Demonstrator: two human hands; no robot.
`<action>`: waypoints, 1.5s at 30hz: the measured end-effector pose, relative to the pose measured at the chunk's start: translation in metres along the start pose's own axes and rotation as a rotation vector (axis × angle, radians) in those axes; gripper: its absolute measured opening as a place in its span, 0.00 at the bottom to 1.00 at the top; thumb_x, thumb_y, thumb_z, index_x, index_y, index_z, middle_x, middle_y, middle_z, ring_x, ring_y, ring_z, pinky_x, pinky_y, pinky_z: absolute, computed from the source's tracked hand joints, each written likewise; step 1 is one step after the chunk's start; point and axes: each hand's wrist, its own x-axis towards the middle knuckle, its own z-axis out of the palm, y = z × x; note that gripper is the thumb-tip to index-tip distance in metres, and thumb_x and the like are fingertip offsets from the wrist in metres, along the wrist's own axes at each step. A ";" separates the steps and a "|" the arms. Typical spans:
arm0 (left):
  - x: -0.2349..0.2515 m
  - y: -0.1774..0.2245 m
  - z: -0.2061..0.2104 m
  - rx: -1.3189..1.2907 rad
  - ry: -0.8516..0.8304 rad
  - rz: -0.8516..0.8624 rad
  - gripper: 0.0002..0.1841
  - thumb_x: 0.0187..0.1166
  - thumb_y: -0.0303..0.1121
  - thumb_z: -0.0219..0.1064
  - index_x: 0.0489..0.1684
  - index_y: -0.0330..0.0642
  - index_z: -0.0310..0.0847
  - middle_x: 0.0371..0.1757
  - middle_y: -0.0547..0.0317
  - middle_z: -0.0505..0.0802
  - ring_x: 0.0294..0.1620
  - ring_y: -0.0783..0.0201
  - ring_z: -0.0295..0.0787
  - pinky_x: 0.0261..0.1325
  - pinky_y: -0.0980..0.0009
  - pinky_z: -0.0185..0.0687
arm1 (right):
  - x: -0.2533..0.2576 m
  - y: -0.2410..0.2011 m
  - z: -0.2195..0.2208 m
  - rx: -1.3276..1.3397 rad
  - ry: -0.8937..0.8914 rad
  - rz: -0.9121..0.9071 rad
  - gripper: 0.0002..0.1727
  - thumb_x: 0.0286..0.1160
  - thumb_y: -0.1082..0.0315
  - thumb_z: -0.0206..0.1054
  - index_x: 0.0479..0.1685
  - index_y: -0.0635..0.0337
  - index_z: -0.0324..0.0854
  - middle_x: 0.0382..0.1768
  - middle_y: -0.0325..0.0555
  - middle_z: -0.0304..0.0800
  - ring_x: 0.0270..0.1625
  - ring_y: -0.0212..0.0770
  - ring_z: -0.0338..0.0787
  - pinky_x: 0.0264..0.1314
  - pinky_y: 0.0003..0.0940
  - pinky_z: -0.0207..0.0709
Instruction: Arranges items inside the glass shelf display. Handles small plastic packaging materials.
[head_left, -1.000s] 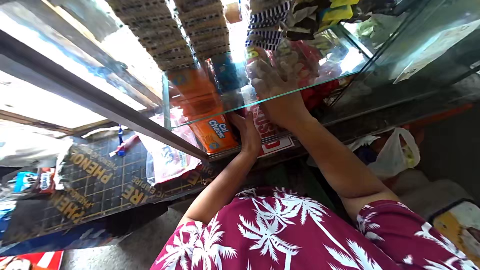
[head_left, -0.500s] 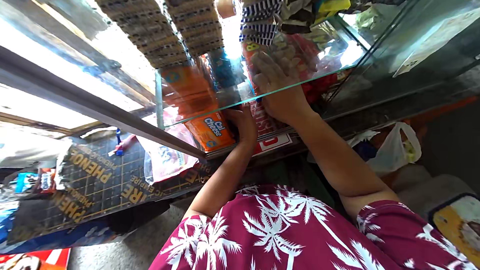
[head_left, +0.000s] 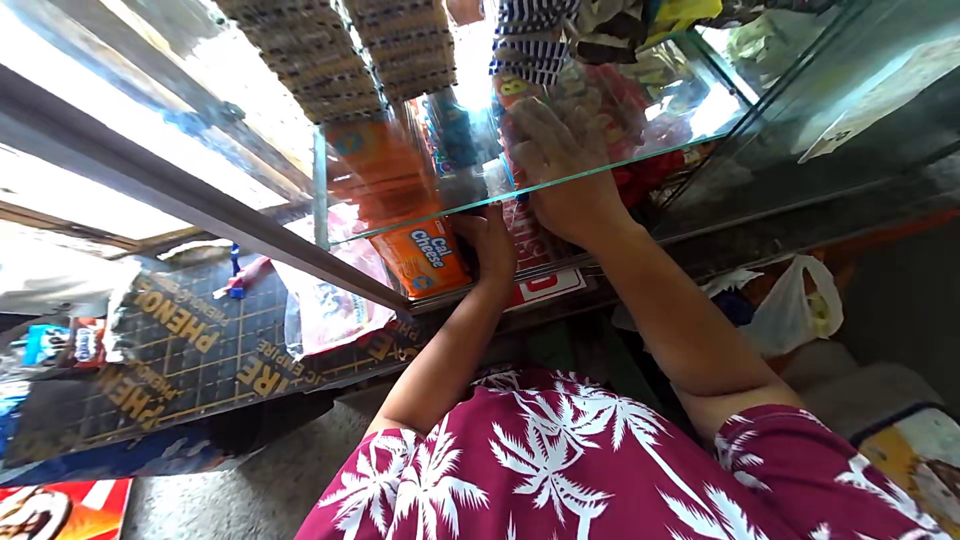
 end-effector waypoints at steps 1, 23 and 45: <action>0.001 -0.002 0.001 -0.008 0.007 -0.001 0.40 0.83 0.40 0.59 0.90 0.31 0.40 0.87 0.31 0.59 0.89 0.48 0.55 0.89 0.58 0.53 | 0.000 0.000 0.000 0.006 -0.004 -0.001 0.23 0.87 0.72 0.51 0.78 0.57 0.77 0.90 0.45 0.66 0.93 0.51 0.60 0.91 0.64 0.46; 0.013 -0.010 -0.006 -0.001 -0.064 0.108 0.37 0.92 0.55 0.25 0.95 0.40 0.41 0.93 0.42 0.56 0.94 0.56 0.47 0.94 0.58 0.41 | 0.003 0.007 -0.005 0.052 0.008 -0.013 0.20 0.82 0.74 0.56 0.70 0.58 0.79 0.88 0.46 0.67 0.92 0.52 0.61 0.87 0.64 0.52; 0.066 0.046 0.011 -0.268 -0.046 0.294 0.26 0.96 0.37 0.36 0.87 0.32 0.58 0.81 0.45 0.75 0.78 0.69 0.73 0.81 0.73 0.67 | 0.000 0.015 -0.010 0.083 0.038 0.001 0.17 0.80 0.75 0.58 0.65 0.61 0.78 0.88 0.49 0.68 0.90 0.52 0.65 0.88 0.61 0.56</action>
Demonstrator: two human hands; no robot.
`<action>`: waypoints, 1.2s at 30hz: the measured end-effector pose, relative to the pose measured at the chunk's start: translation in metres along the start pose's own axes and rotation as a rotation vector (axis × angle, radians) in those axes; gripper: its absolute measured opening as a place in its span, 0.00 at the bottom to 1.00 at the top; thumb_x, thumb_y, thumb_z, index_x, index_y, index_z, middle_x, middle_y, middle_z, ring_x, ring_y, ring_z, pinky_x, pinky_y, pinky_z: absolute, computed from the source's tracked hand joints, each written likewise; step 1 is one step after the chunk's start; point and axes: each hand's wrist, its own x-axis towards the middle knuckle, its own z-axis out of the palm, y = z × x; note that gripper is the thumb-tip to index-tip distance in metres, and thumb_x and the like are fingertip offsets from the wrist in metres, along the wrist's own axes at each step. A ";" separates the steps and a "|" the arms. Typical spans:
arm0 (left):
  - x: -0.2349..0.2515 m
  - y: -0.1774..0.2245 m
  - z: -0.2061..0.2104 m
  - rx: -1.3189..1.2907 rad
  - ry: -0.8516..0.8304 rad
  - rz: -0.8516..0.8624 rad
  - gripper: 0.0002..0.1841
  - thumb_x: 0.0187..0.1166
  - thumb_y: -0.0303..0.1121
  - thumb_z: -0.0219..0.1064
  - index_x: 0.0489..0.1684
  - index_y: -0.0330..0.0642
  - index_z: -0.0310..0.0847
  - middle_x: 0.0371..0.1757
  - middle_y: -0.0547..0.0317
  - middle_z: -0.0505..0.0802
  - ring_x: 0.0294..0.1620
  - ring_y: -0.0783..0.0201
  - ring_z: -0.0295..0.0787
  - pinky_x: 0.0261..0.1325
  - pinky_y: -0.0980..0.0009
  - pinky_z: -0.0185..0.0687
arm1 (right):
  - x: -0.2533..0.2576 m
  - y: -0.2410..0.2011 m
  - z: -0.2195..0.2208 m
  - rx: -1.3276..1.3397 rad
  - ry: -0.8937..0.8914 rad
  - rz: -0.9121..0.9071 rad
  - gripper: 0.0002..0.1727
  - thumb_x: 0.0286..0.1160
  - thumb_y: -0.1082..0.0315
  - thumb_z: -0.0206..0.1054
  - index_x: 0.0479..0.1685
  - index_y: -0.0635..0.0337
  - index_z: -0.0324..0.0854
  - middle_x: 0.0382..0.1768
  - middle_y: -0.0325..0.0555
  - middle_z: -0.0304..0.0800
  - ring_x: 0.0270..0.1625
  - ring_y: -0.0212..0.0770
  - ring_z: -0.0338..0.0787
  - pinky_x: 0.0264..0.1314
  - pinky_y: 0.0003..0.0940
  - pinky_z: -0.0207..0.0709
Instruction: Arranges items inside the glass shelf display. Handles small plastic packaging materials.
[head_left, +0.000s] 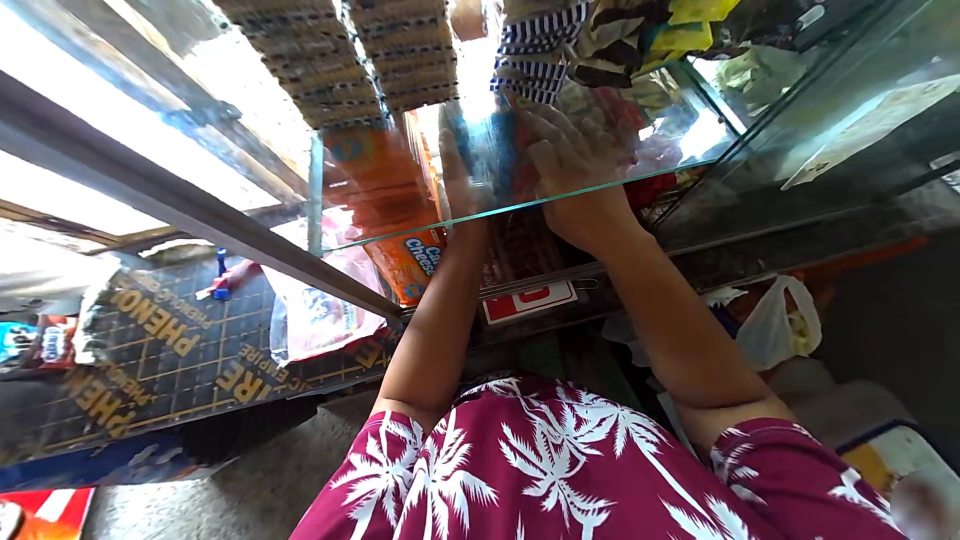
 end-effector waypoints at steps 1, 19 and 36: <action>0.000 -0.003 0.001 0.046 -0.059 0.039 0.27 0.95 0.36 0.38 0.89 0.31 0.55 0.84 0.43 0.72 0.81 0.67 0.70 0.83 0.71 0.65 | 0.000 0.000 -0.001 0.001 -0.011 0.012 0.17 0.79 0.75 0.59 0.66 0.61 0.78 0.88 0.50 0.67 0.91 0.53 0.64 0.88 0.61 0.55; -0.024 0.020 -0.012 0.120 -0.090 -0.136 0.26 0.95 0.35 0.40 0.85 0.26 0.56 0.81 0.36 0.72 0.81 0.60 0.69 0.83 0.70 0.63 | -0.074 -0.050 0.041 0.299 0.551 0.060 0.07 0.78 0.72 0.61 0.39 0.63 0.84 0.64 0.59 0.89 0.72 0.55 0.84 0.77 0.47 0.71; -0.134 0.046 -0.190 -0.088 -1.072 0.077 0.20 0.89 0.37 0.60 0.67 0.30 0.82 0.68 0.46 0.89 0.73 0.59 0.83 0.79 0.59 0.79 | -0.036 -0.137 0.080 0.881 -0.096 0.497 0.39 0.68 0.52 0.80 0.75 0.66 0.74 0.63 0.59 0.88 0.63 0.51 0.89 0.68 0.51 0.82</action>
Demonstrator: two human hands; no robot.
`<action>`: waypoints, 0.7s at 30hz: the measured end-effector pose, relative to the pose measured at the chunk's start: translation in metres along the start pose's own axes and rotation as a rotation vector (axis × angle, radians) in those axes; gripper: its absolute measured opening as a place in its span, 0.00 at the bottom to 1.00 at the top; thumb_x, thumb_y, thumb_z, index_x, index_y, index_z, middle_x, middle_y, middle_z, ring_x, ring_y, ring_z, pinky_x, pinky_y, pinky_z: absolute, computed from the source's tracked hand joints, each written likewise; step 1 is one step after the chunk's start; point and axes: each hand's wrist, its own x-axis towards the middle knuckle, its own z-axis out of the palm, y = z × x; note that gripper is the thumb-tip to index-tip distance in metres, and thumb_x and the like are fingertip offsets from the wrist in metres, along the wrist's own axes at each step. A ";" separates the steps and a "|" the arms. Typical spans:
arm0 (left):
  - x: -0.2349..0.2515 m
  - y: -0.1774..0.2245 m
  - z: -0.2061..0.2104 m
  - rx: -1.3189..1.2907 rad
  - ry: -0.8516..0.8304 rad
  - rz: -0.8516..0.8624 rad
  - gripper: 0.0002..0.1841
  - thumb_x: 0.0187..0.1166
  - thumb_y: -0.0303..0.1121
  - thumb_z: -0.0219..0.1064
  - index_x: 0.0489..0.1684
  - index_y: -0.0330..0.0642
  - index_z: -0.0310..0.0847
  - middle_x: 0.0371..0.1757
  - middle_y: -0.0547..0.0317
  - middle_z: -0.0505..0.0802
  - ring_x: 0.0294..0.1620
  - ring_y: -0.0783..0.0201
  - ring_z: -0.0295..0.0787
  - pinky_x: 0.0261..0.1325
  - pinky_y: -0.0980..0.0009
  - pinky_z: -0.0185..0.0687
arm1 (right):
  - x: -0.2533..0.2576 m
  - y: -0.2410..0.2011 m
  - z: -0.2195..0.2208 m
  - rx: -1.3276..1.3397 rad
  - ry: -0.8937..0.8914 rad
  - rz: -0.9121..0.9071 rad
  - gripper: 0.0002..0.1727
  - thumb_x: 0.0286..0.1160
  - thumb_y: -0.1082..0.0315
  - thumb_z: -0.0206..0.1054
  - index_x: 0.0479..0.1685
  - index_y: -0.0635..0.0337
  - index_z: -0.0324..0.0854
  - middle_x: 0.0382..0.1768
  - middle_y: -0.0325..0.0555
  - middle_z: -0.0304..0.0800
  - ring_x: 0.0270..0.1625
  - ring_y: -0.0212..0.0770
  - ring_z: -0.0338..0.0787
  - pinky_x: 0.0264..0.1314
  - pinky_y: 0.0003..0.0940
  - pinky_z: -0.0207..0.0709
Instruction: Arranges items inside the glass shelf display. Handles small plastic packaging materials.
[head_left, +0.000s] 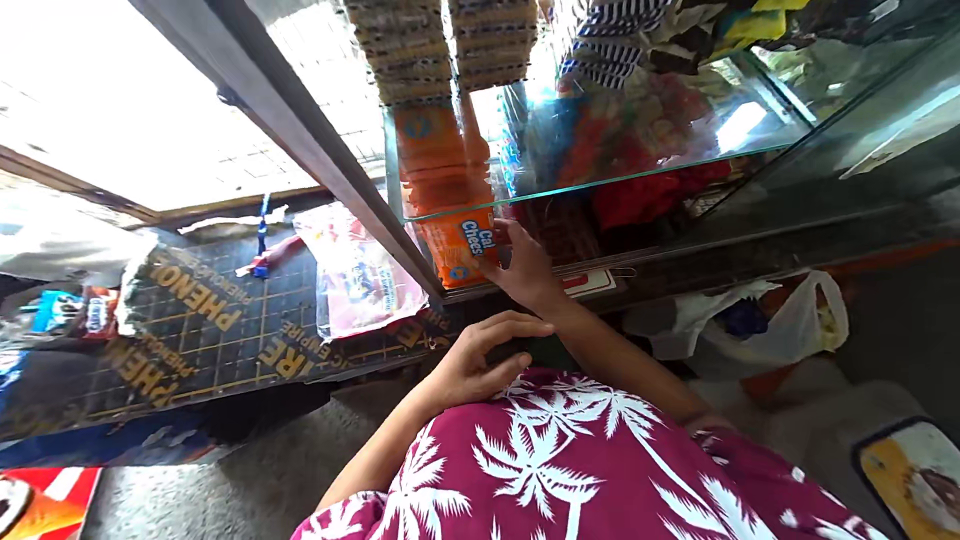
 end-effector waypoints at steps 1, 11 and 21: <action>-0.010 -0.003 -0.001 -0.028 0.030 -0.025 0.20 0.89 0.38 0.59 0.67 0.30 0.82 0.68 0.46 0.89 0.73 0.59 0.84 0.78 0.58 0.79 | -0.001 -0.003 0.002 0.054 0.007 0.005 0.36 0.66 0.57 0.82 0.71 0.69 0.77 0.62 0.61 0.87 0.62 0.50 0.90 0.67 0.48 0.83; -0.053 -0.006 -0.012 -0.141 0.134 -0.177 0.20 0.90 0.35 0.54 0.67 0.25 0.78 0.69 0.45 0.88 0.71 0.58 0.85 0.77 0.61 0.79 | -0.040 -0.014 -0.035 0.168 0.232 -0.490 0.26 0.65 0.69 0.79 0.63 0.64 0.76 0.56 0.47 0.87 0.56 0.33 0.90 0.58 0.30 0.88; -0.052 -0.008 -0.013 -0.120 -0.043 -0.364 0.21 0.87 0.35 0.57 0.70 0.29 0.77 0.69 0.48 0.87 0.64 0.68 0.88 0.68 0.70 0.84 | -0.046 -0.042 -0.086 -0.436 0.196 0.130 0.27 0.66 0.59 0.79 0.67 0.55 0.86 0.57 0.52 0.93 0.55 0.50 0.93 0.57 0.60 0.85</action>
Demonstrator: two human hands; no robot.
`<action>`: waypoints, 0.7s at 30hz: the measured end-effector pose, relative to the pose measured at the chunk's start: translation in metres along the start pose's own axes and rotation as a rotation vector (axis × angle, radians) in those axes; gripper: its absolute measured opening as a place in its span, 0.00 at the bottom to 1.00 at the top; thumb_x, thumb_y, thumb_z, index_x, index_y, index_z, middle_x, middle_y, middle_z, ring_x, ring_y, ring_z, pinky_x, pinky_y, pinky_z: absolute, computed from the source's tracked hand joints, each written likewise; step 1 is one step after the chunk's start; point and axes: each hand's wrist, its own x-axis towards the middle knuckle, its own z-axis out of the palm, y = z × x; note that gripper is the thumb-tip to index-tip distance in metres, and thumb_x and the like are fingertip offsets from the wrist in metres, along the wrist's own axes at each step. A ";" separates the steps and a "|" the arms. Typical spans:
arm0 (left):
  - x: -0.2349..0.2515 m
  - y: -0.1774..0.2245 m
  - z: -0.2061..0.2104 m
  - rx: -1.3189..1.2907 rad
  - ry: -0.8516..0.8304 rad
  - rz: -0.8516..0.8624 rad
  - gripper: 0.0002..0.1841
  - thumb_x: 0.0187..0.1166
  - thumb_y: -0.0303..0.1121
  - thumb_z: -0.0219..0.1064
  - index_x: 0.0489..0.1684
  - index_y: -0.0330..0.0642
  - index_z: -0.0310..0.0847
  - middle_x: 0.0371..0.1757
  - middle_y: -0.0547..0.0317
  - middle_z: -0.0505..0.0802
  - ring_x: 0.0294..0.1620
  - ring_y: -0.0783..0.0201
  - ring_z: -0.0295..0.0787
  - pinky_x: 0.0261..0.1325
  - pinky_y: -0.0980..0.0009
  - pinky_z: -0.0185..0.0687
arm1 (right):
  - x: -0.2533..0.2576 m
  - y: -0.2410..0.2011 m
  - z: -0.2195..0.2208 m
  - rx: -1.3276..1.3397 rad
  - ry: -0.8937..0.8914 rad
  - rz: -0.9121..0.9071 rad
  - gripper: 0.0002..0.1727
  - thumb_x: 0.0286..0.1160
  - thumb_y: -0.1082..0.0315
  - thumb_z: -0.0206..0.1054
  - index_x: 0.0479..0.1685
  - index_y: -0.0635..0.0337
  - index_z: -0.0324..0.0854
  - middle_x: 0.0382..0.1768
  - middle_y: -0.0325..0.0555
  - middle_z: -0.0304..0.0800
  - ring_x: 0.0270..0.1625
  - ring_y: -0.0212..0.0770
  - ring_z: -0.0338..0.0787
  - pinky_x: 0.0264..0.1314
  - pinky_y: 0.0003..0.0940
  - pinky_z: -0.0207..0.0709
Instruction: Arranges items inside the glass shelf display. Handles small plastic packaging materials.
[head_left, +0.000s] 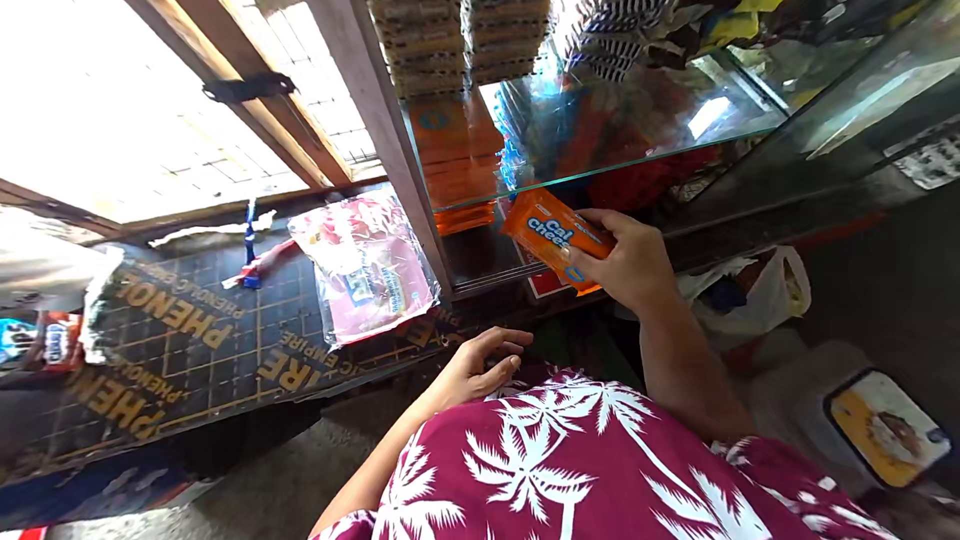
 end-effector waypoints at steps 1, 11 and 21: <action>0.000 0.000 -0.001 0.000 -0.023 -0.004 0.21 0.87 0.35 0.57 0.70 0.29 0.77 0.70 0.48 0.87 0.63 0.68 0.88 0.68 0.71 0.84 | 0.006 -0.004 0.003 -0.022 0.000 0.031 0.27 0.67 0.58 0.79 0.67 0.55 0.86 0.57 0.52 0.93 0.55 0.52 0.93 0.57 0.62 0.84; 0.004 -0.001 -0.004 0.058 0.036 0.027 0.32 0.83 0.40 0.62 0.80 0.25 0.65 0.75 0.40 0.81 0.65 0.62 0.88 0.67 0.67 0.85 | 0.038 -0.051 0.034 -0.326 0.095 0.054 0.25 0.72 0.55 0.75 0.64 0.61 0.84 0.57 0.56 0.91 0.51 0.60 0.93 0.44 0.63 0.83; 0.134 0.065 -0.011 0.566 0.395 0.360 0.35 0.83 0.30 0.57 0.91 0.29 0.50 0.94 0.36 0.53 0.95 0.48 0.47 0.93 0.54 0.49 | 0.040 -0.045 0.024 -0.314 0.125 0.018 0.28 0.73 0.58 0.74 0.72 0.61 0.81 0.63 0.59 0.89 0.52 0.63 0.93 0.44 0.65 0.83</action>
